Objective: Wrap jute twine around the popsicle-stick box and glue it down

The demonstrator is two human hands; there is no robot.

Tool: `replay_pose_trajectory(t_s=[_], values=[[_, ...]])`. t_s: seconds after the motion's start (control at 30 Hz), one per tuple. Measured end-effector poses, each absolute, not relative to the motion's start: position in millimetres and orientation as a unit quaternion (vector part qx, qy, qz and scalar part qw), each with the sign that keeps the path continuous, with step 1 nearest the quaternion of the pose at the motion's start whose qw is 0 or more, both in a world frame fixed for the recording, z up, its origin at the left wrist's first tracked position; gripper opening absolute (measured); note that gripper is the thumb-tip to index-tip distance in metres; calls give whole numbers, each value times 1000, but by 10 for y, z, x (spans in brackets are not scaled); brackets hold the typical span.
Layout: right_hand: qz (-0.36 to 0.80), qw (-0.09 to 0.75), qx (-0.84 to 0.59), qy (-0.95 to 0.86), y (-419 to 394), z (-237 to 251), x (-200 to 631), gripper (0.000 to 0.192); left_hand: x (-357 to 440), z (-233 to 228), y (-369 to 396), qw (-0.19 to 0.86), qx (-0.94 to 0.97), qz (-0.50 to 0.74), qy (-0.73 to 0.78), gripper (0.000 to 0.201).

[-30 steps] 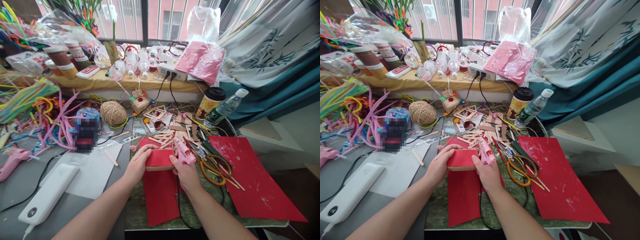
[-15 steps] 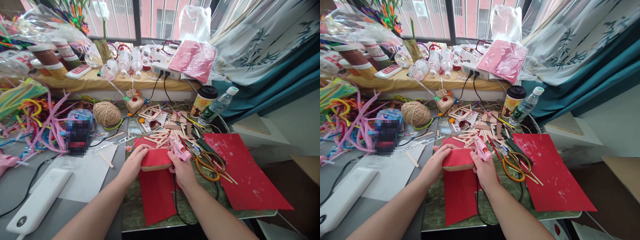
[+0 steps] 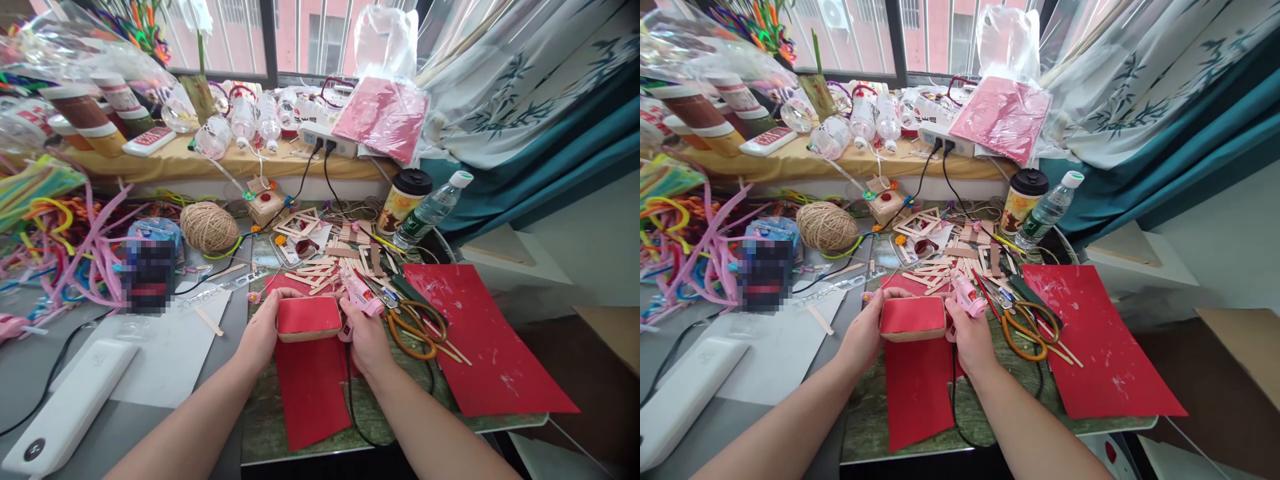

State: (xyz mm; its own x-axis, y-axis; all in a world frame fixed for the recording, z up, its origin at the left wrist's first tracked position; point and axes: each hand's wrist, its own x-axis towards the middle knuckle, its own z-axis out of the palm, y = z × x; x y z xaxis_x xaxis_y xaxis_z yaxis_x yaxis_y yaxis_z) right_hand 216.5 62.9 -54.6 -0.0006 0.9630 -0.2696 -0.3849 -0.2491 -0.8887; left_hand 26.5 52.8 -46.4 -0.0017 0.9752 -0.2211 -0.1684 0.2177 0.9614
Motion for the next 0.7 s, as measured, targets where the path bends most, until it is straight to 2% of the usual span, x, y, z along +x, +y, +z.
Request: replay_pose_trajectory(t_s=[0.27,0.43,0.53,0.63,0.7], values=[[617,495,-535,-298,651,-584,2179,41,248,-470,553,584,412,508,481,32],[616,509,-521,-301,657,-594,2178,41,258,-485,552,587,397,511,487,40],[619,522,-490,-323,642,-573,2178,38,233,-422,534,603,419,492,468,37],[624,527,-439,-375,626,-557,2178,37,201,-325,510,635,446,440,452,52],[630,521,-418,-396,622,-559,2179,36,188,-278,502,668,436,411,442,55]])
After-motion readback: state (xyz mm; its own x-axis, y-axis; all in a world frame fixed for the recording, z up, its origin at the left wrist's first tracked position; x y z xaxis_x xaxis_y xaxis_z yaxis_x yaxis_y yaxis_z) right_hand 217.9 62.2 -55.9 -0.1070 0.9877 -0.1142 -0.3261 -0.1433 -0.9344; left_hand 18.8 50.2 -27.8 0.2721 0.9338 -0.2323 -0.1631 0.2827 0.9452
